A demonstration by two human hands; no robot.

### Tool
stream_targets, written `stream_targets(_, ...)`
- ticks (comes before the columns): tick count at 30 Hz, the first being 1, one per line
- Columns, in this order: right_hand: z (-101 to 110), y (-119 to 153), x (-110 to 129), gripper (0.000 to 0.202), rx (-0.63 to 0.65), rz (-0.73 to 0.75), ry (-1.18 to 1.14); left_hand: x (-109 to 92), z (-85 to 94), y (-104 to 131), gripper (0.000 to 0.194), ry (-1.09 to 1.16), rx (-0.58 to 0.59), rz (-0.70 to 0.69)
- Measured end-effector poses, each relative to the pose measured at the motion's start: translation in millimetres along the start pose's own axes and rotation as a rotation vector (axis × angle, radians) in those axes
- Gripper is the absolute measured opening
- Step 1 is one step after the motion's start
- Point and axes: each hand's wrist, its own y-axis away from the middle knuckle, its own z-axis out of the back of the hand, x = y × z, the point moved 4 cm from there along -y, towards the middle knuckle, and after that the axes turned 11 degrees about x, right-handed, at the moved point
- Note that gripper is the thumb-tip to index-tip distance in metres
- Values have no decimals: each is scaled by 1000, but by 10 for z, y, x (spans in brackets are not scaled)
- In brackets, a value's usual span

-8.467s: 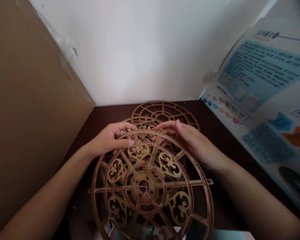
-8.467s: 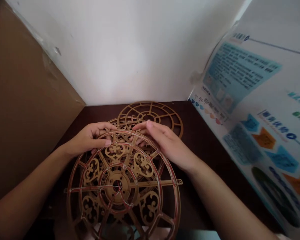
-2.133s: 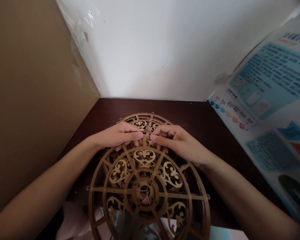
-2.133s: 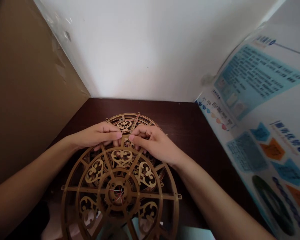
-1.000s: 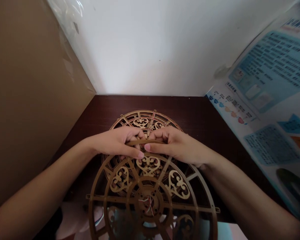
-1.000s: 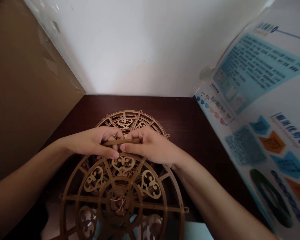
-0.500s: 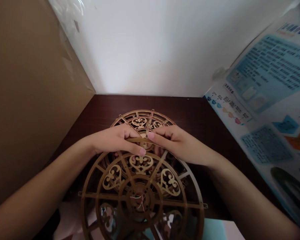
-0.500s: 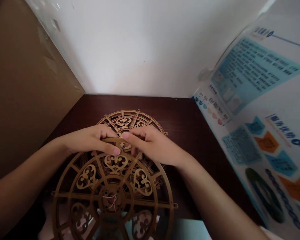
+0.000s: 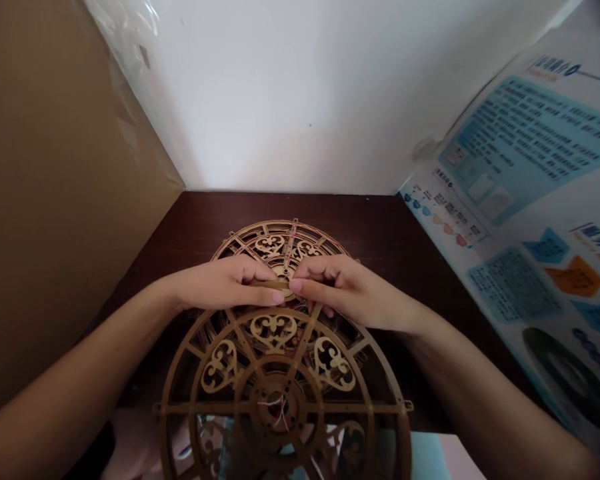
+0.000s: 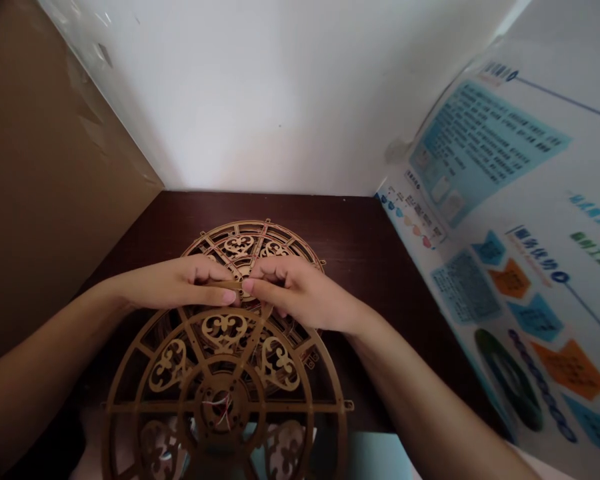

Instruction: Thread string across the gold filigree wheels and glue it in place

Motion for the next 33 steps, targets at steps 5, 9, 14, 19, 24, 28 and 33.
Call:
stream_targets(5, 27, 21, -6, 38, 10, -17, -32, -19, 17, 16, 41, 52, -20, 10)
stream_targets(9, 89, 98, -5, 32, 25, -63, -30, -26, 54, 55, 36, 101, -92, 24)
stream_targets(14, 96, 114, 12, 35, 38, -2, -79, -36, 121, 117, 36, 63, -125, 43)
stream_targets(19, -14, 61, 19, 40, 140, 4, -76, -117, 9, 106, 26, 1, 42, 71)
stream_targets(24, -74, -9, -38, 44, 163, -24, -45, -181, -113, -8, 33, -95, -54, 202)
stream_targets(28, -28, -48, -95, 46, 10, -79, -63, -209, -100, -106, 33, -185, -132, 200)
stream_targets(33, 25, 27, -11, 41, -98, -66, -72, -260, -85, -142, 31, -31, -101, 121)
